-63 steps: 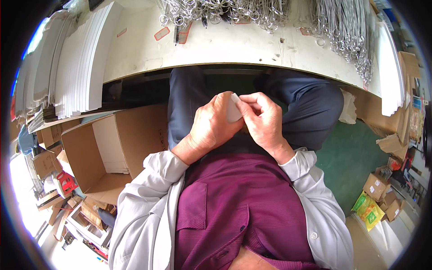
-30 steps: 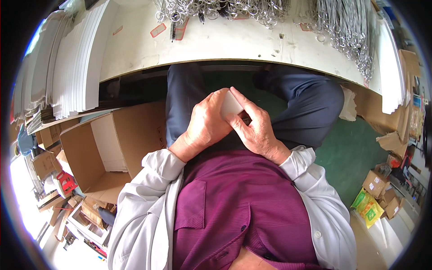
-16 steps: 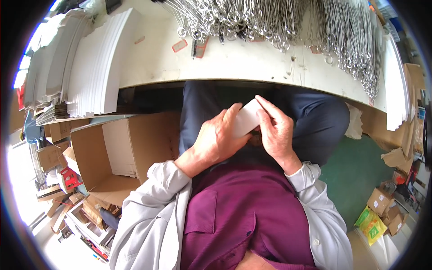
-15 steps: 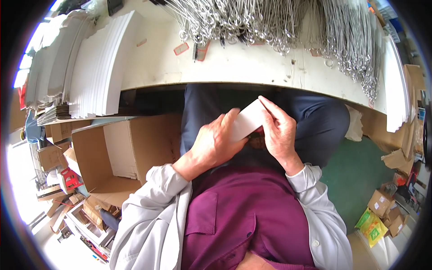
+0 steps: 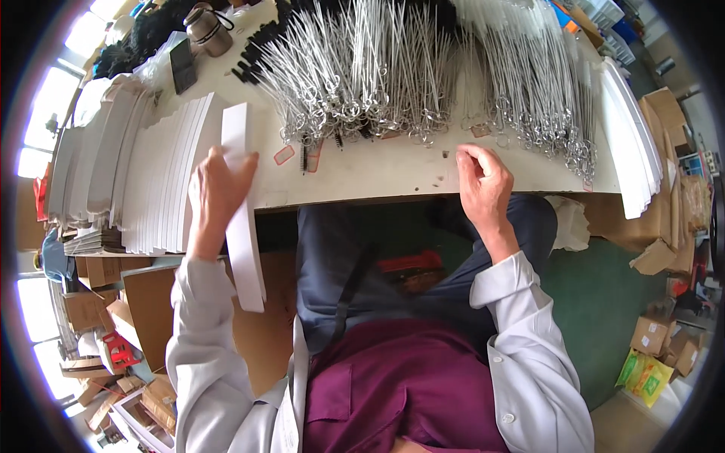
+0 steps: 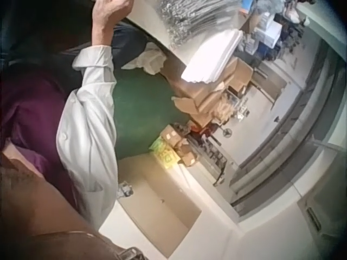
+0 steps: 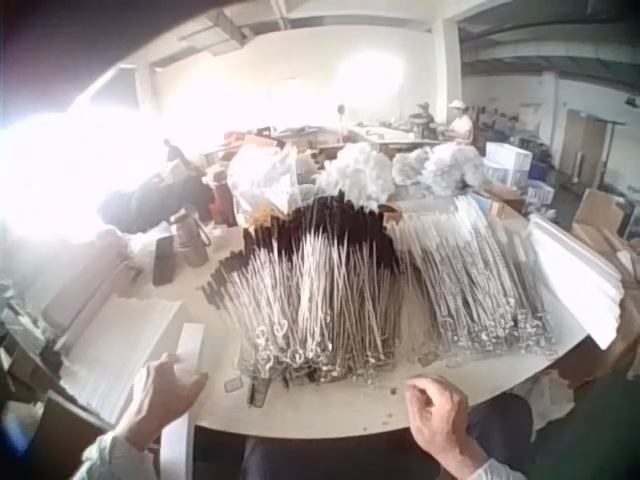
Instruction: Assembling small industrial brushes into cardboard packaging strips.
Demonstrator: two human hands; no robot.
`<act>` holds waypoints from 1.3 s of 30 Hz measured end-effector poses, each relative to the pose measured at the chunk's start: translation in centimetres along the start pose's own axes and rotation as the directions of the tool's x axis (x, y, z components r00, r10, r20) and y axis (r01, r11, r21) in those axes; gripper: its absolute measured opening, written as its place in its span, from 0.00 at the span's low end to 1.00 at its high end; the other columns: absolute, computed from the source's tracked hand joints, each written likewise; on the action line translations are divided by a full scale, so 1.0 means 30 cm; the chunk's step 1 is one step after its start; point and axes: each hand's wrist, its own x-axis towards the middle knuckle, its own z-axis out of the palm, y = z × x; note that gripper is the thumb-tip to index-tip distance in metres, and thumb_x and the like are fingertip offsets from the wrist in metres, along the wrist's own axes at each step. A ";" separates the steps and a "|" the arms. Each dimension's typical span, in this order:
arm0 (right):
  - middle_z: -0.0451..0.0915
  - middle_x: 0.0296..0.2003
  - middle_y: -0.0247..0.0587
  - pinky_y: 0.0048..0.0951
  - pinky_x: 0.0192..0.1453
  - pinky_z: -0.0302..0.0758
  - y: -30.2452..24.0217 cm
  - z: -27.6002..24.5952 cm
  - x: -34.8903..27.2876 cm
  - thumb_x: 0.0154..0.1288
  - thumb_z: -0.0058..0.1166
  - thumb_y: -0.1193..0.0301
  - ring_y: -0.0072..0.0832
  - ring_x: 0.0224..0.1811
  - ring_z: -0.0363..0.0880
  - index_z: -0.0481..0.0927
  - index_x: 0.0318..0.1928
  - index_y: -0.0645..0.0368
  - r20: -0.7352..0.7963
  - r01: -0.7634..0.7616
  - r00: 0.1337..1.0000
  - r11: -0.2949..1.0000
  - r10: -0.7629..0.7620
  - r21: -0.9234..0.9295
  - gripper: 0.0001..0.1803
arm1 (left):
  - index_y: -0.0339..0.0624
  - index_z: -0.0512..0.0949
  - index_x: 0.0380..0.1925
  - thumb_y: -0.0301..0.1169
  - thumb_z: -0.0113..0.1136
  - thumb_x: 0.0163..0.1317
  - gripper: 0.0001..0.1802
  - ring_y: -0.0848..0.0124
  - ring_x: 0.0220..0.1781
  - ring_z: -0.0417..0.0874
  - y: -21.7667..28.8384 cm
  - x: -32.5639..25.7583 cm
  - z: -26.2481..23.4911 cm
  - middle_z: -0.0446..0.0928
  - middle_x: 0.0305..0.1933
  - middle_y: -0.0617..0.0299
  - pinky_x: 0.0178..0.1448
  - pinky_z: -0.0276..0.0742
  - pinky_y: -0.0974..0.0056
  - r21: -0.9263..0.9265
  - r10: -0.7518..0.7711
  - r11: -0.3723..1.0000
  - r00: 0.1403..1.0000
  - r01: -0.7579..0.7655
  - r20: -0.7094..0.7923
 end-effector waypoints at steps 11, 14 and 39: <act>0.86 0.35 0.39 0.30 0.33 0.79 0.010 -0.007 0.033 0.66 0.66 0.71 0.27 0.28 0.81 0.86 0.45 0.62 0.004 -0.045 0.999 0.994 0.044 0.104 0.09 | 0.37 0.84 0.44 0.42 0.70 0.65 0.19 0.49 0.38 0.90 0.274 0.041 -0.065 0.86 0.34 0.43 0.43 0.85 0.53 -0.259 0.257 0.934 0.966 -0.245 0.014; 0.87 0.36 0.41 0.29 0.34 0.80 -0.001 0.030 0.066 0.67 0.66 0.69 0.26 0.29 0.83 0.86 0.45 0.63 0.007 -0.054 0.999 0.981 0.054 0.189 0.11 | 0.35 0.84 0.42 0.36 0.70 0.63 0.15 0.51 0.34 0.90 0.455 -0.076 -0.035 0.86 0.31 0.44 0.40 0.84 0.56 -0.545 0.381 0.811 0.898 -0.211 0.219; 0.82 0.53 0.53 0.42 0.59 0.76 -0.034 0.083 0.115 0.70 0.61 0.68 0.46 0.54 0.81 0.82 0.55 0.64 -0.098 0.162 0.982 0.987 -0.160 0.005 0.18 | 0.30 0.81 0.35 0.28 0.65 0.70 0.10 0.76 0.25 0.83 0.717 -0.169 0.174 0.84 0.29 0.57 0.30 0.82 0.70 -0.957 0.072 0.124 0.960 0.261 0.271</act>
